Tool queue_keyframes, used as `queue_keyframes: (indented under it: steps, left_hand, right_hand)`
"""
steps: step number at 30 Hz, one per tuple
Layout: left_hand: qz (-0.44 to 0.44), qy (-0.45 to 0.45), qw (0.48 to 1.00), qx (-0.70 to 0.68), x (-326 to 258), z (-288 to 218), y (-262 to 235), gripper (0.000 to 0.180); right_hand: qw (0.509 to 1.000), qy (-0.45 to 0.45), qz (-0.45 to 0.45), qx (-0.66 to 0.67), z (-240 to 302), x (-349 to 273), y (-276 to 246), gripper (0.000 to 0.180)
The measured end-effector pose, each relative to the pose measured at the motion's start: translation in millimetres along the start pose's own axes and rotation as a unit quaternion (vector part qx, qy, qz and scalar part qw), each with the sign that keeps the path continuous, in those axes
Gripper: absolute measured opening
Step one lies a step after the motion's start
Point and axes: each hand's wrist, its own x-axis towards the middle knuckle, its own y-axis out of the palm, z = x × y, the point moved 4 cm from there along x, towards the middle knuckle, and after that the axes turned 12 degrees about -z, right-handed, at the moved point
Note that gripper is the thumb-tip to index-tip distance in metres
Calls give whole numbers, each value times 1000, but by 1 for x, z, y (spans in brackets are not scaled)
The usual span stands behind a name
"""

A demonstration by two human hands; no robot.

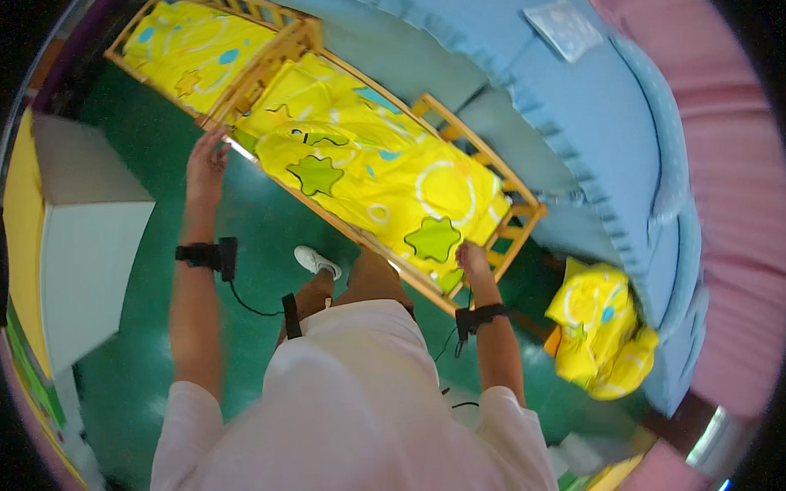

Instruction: Organizing various items in a childcare room, including desks, baby tubs, bottles, and bedding.

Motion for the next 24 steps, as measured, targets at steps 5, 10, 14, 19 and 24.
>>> queue_keyframes:
  steps: [5,10,14,19,24]
  left_hand:
    - [39,-53,925,373,62,47,2,44]
    - [218,53,708,669,117,168,-25,65]
    - [322,87,644,689,107,232,17,76]
    - [342,105,499,789,138,308,32,89]
    - [350,160,278,880,184,372,16,100]
  right_hand:
    - [973,150,-159,-78,-93,-99,-13,19]
    - [976,133,-136,-108,-122,-96,10,20]
    - [954,85,-138,-251,-118,-43,41,27]
    - [932,19,-117,-342,-116,54,101,28]
    - [897,-54,-143,-415,-123,175,145,33]
